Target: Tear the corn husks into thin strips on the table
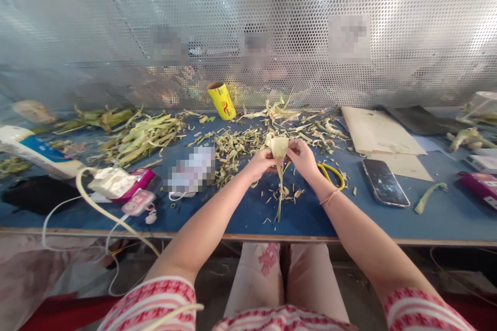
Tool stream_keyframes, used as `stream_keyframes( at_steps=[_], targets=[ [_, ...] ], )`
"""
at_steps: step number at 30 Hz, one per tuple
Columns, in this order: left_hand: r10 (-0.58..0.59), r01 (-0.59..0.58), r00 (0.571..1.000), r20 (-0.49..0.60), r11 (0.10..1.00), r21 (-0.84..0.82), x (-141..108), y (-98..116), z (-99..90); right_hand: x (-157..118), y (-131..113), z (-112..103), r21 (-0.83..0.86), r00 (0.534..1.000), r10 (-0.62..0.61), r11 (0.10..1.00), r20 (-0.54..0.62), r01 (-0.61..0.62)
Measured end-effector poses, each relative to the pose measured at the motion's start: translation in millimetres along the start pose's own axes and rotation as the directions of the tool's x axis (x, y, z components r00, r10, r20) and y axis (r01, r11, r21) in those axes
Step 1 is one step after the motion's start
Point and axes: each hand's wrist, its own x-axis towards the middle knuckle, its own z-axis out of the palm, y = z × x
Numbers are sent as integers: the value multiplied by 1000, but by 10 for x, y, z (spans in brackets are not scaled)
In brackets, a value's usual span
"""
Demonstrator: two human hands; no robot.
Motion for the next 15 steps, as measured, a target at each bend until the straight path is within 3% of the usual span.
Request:
stream_keyframes(
  at_steps=[2,4,7,15],
  targets=[
    [54,-59,995,-84,997,-59,28,2,-27,-33,-12,28,67,990,88,993,114,-96],
    [111,-129,982,-150,985,-117,51,19,-60,-76,-32,53,71,949,162,980,270,-188],
    [166,-202,965,-205,964,-172,62,56,-93,-125,-62,70,87,895,192,965,404,-246],
    [153,-180,973,-172,972,-154,38,62,-61,-90,-5,64,108,955,128,981,269,-162]
  ],
)
